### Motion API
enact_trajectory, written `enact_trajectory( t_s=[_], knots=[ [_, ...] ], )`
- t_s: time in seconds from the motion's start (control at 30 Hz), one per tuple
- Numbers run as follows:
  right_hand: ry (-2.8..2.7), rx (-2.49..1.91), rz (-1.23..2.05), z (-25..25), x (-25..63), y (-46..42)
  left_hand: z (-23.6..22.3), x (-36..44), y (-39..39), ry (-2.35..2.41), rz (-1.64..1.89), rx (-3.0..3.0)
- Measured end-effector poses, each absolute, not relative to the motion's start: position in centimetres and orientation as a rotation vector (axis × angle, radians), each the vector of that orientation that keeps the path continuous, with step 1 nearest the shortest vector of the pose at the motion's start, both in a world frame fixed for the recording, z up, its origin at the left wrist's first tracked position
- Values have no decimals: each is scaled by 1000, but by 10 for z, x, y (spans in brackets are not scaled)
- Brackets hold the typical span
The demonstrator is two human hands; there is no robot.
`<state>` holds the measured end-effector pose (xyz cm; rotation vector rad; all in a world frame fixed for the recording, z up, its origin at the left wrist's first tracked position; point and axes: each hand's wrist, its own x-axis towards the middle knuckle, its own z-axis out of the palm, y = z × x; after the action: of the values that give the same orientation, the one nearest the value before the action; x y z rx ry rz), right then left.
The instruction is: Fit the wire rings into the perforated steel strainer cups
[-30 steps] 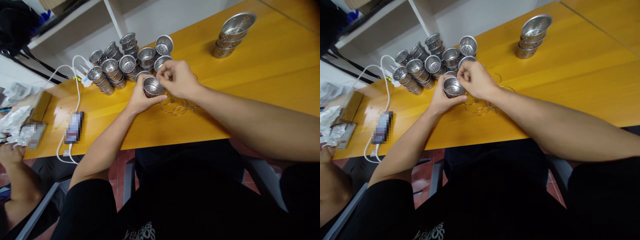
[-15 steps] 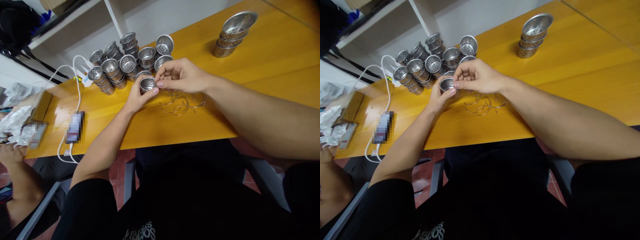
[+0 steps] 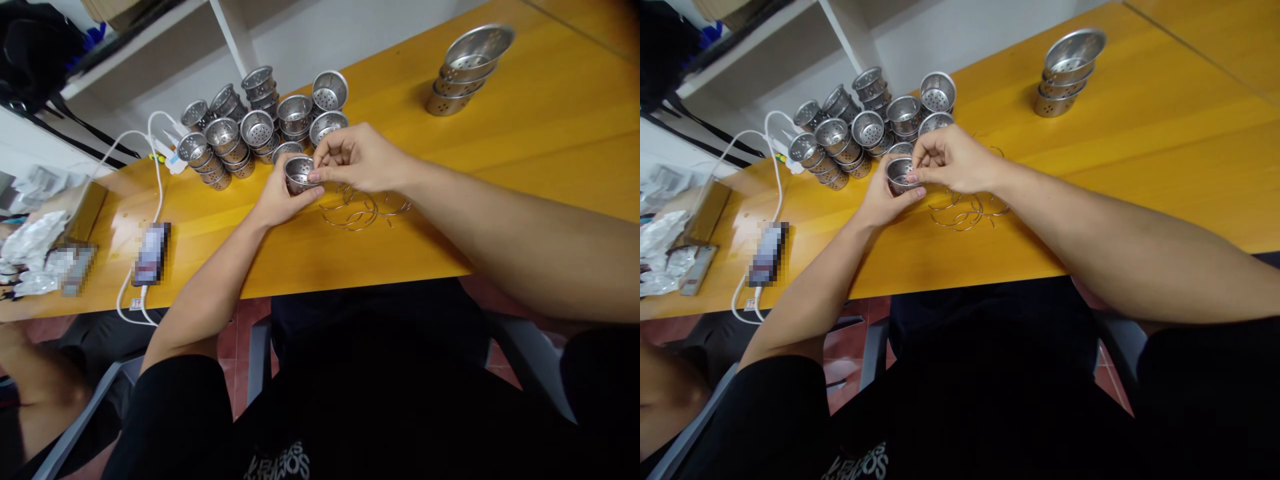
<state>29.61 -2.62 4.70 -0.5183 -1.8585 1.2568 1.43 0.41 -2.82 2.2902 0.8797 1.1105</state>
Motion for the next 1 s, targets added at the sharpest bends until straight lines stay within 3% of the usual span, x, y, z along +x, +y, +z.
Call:
enact_trajectory(
  t_s=[0.43, 0.7, 1.0],
  knots=[
    [-1882, -420, 1217, 35, 297, -17, -21, 12, -3, 905, 1059, 2341],
    [-1996, -584, 665, 27, 306, -14, -25, 3, 8, 979, 1099, 2288],
    [-2081, -639, 489, 30, 307, -20, -22, 0, 10, 946, 1106, 2305]
  ],
)
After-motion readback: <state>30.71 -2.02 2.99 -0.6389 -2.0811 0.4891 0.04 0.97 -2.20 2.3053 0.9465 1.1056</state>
